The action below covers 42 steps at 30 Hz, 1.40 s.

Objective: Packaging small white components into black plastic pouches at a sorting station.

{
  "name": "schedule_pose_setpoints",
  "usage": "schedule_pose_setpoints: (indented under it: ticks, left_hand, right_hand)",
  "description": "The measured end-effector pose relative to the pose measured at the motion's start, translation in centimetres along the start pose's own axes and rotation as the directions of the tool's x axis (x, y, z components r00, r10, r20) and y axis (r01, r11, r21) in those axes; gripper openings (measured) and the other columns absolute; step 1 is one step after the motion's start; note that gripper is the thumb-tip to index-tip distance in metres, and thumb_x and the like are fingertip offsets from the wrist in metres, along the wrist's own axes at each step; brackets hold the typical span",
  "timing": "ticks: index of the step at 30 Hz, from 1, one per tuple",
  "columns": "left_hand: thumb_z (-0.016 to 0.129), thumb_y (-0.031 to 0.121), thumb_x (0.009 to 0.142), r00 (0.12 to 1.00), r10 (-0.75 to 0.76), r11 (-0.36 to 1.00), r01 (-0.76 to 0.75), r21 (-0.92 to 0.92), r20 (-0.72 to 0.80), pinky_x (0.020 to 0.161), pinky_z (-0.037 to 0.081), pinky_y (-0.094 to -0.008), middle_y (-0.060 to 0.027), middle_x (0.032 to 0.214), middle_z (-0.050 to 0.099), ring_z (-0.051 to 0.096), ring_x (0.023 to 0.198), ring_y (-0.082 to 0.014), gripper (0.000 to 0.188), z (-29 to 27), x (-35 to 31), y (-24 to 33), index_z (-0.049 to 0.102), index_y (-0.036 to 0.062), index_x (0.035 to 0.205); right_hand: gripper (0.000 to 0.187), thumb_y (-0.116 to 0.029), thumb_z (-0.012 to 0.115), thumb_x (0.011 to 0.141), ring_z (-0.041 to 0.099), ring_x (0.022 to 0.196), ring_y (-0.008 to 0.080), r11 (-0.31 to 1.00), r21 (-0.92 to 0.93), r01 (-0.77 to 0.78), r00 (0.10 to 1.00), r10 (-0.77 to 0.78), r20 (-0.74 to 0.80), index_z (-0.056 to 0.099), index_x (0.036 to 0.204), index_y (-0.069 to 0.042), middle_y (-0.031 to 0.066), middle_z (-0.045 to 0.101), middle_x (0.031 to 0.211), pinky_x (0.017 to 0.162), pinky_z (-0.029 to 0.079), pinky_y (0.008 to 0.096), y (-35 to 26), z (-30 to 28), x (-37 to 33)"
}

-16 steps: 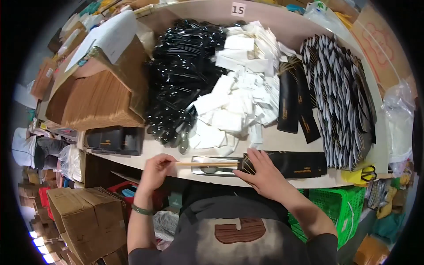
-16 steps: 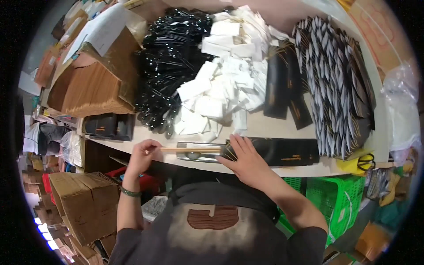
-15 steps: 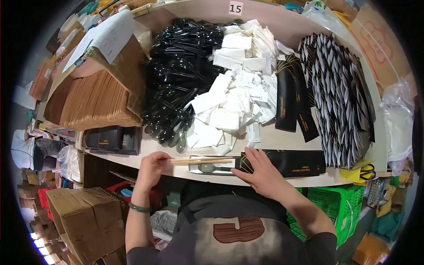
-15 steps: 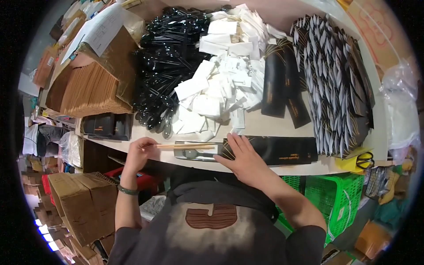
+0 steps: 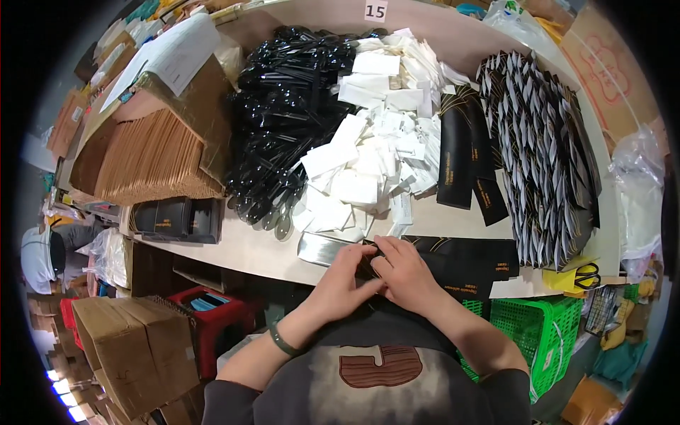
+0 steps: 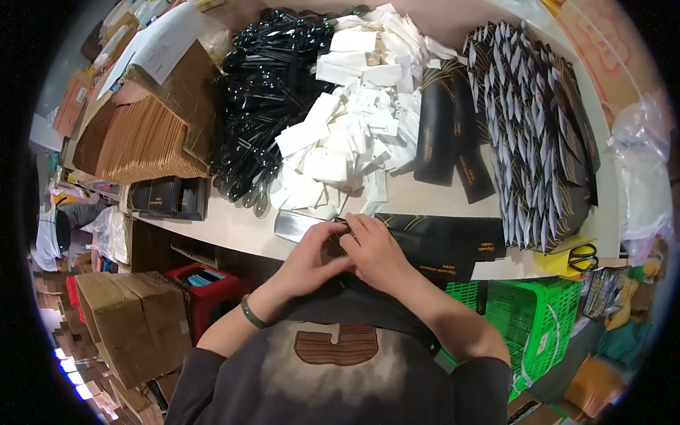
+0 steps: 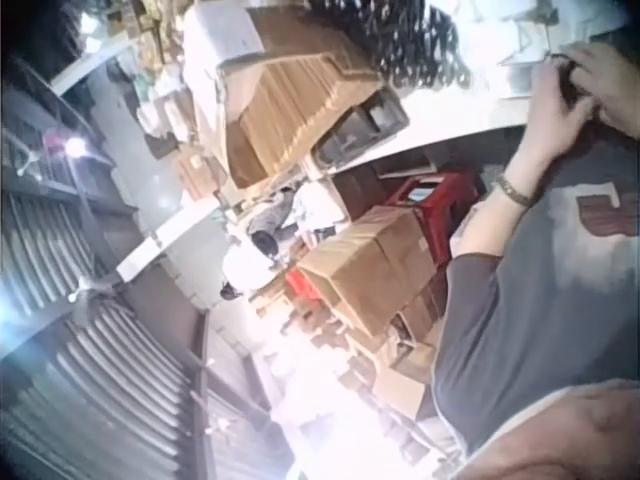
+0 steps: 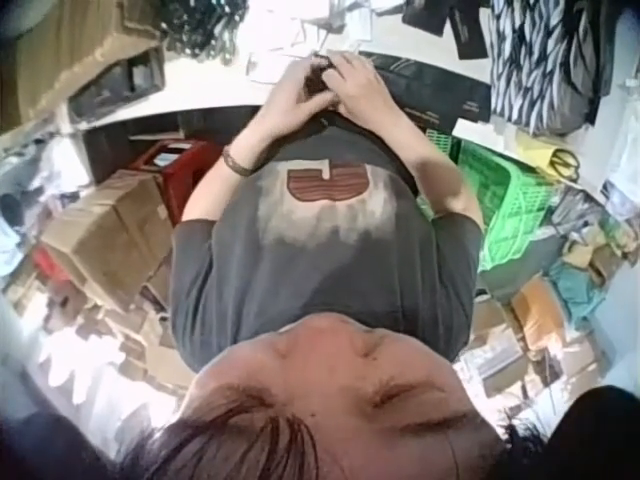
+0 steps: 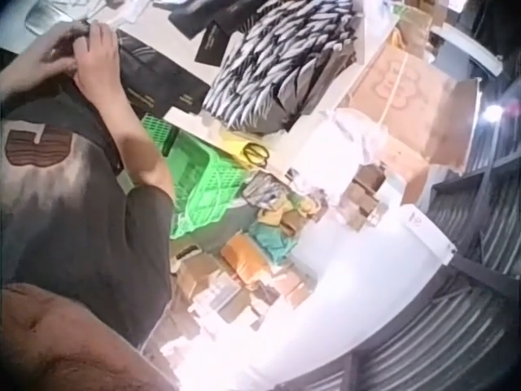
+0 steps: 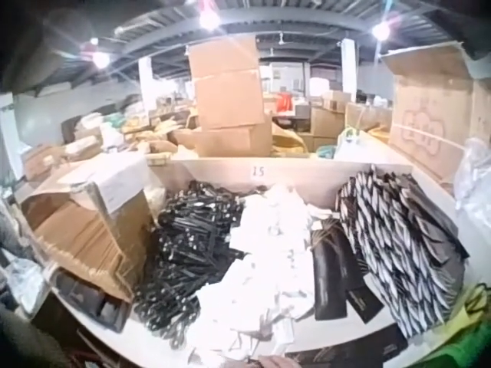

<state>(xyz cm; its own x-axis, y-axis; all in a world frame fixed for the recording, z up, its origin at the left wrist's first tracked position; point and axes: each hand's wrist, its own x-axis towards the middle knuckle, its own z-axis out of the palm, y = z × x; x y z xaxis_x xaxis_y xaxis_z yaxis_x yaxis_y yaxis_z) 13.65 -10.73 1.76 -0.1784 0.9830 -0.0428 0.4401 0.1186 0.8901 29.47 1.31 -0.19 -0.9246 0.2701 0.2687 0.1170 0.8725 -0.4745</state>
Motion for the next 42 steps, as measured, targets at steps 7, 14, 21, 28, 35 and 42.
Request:
schedule_pose_setpoints:
  ticks: [7,14,21,28,35,42]
  left_hand:
    - [0.075,0.012,0.066,0.955,0.233,0.546,-0.287,0.787,0.186,0.076,0.046,-0.0449,-0.0115,0.094,0.057,0.058,0.089,-0.0323,0.046,-6.4,0.1,-1.4,0.056,0.0065,0.108]
    - [0.082,0.024,0.077,0.923,-0.303,0.895,0.361,0.261,-0.239,0.062,0.049,-0.0352,-0.0099,0.076,0.062,0.059,0.068,-0.0202,0.036,-10.0,1.6,-0.9,0.058,0.0015,0.091]
    - [0.08,0.019,0.077,0.935,0.138,0.968,-0.057,-0.245,0.328,0.079,0.049,-0.0353,-0.0136,0.101,0.054,0.057,0.088,-0.0268,0.038,0.8,1.0,0.4,0.058,0.0014,0.103]
    - [0.077,0.015,0.076,0.929,-0.192,0.977,0.212,-0.029,0.317,0.076,0.05,-0.0365,-0.0135,0.091,0.06,0.062,0.082,-0.0256,0.033,-1.4,0.9,0.5,0.058,0.0017,0.1]
    - [0.081,0.014,0.07,0.976,-0.066,0.882,0.154,0.445,-0.205,0.073,0.053,-0.0435,-0.0132,0.102,0.061,0.064,0.087,-0.0364,0.059,-3.0,-2.6,-2.7,0.055,0.0081,0.122]
    - [0.08,0.011,0.066,0.98,-0.054,0.815,-0.069,0.576,0.194,0.073,0.053,-0.043,-0.0136,0.101,0.061,0.065,0.088,-0.0352,0.075,-6.2,-2.0,-2.2,0.051,0.0107,0.135]
  right_hand:
    - [0.032,-0.02,0.075,0.079,0.06,0.087,0.0354,0.965,0.144,0.219,0.969,-0.232,0.079,0.065,0.108,-0.013,0.0151,0.057,0.102,0.078,0.05,0.0463,-0.7,-1.8,3.7]
    - [0.039,-0.027,0.077,0.081,0.055,0.12,0.0384,0.887,-0.39,-0.248,0.809,-0.032,-0.587,0.069,0.114,-0.009,0.0183,0.058,0.129,0.103,0.043,0.0455,10.5,-14.2,7.4]
    - [0.051,-0.036,0.081,0.072,0.052,0.121,0.0424,0.99,0.098,-0.106,0.958,0.075,0.277,0.063,0.106,-0.003,0.0229,0.054,0.129,0.102,0.042,0.0495,4.9,-8.0,-2.3]
    - [0.035,-0.036,0.072,0.083,0.06,0.109,0.0346,0.982,-0.167,-0.085,0.995,0.092,0.035,0.059,0.093,-0.005,0.0176,0.064,0.115,0.089,0.048,0.0469,2.3,-3.7,-0.8]
    - [0.029,-0.027,0.065,0.09,0.065,0.067,0.0373,0.846,-0.101,-0.523,0.85,0.527,0.012,0.059,0.071,-0.005,0.0144,0.064,0.065,0.06,0.051,0.0488,-0.2,-0.8,0.6]
    - [0.027,-0.03,0.065,0.082,0.067,0.068,0.0385,0.847,0.076,-0.526,0.847,0.515,0.132,0.063,0.073,-0.004,0.0181,0.065,0.068,0.064,0.053,0.0486,-0.7,1.1,1.5]
